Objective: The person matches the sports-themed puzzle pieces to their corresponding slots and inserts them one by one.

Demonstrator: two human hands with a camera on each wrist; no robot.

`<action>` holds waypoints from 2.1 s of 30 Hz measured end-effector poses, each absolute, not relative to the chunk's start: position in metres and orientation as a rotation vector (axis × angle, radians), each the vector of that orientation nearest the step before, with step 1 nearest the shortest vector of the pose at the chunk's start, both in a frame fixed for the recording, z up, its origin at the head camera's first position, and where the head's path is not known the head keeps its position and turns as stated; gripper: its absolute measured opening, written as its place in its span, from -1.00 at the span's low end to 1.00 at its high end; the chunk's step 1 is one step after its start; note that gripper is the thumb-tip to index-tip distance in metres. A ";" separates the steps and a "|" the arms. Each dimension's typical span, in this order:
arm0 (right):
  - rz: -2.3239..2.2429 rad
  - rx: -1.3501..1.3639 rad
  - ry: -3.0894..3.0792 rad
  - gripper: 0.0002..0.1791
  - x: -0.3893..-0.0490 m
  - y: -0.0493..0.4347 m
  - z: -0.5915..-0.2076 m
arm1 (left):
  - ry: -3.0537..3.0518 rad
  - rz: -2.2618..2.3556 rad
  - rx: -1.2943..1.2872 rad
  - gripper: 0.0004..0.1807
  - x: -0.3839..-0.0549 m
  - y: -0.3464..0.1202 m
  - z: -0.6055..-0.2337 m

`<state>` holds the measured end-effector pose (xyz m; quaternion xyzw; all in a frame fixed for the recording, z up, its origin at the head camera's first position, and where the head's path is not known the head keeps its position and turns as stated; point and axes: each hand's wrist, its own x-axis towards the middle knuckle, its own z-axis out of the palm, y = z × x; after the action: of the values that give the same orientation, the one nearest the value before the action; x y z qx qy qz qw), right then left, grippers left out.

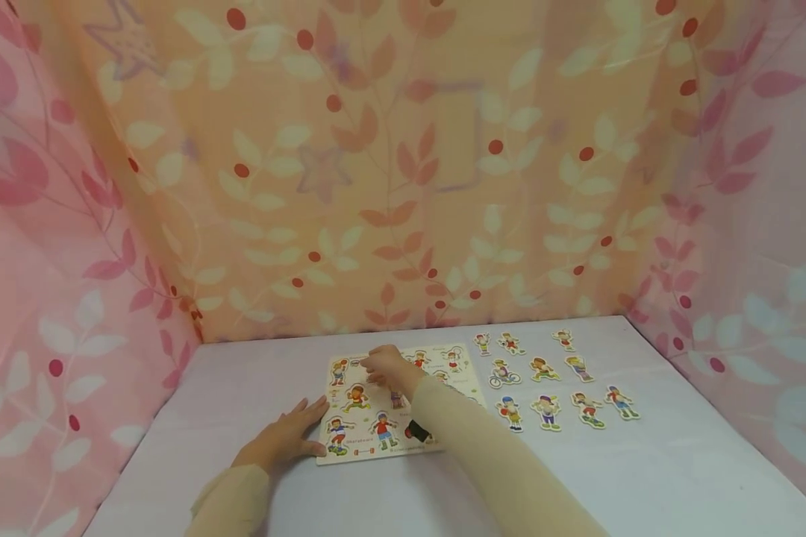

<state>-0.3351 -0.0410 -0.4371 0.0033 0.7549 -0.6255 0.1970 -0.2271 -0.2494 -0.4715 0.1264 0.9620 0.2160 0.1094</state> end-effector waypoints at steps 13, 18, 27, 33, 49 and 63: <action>-1.798 -0.035 2.133 -0.52 -0.346 0.016 -0.421 | 2.836 0.613 0.364 0.03 -0.226 -0.249 -0.470; -1.785 -0.042 2.169 -0.56 -0.349 0.038 -0.413 | 2.834 0.611 0.356 0.04 -0.226 -0.249 -0.471; -1.714 -0.021 2.249 -0.54 -0.359 0.071 -0.414 | 2.824 0.622 0.372 0.03 -0.223 -0.250 -0.471; -1.728 0.003 2.269 -0.51 -0.369 0.093 -0.420 | 2.824 0.627 0.368 0.03 -0.224 -0.251 -0.473; -1.767 0.118 2.342 -0.47 -0.379 0.151 -0.429 | 2.834 0.660 0.386 0.01 -0.225 -0.251 -0.469; -1.822 0.269 2.326 -0.49 -0.400 0.174 -0.452 | 2.801 0.708 0.361 0.02 -0.225 -0.252 -0.474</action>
<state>-0.4000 0.1743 -0.4516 0.0905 0.7810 -0.6117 0.0875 -0.2251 -0.2520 -0.4736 0.1232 0.9557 0.2415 0.1150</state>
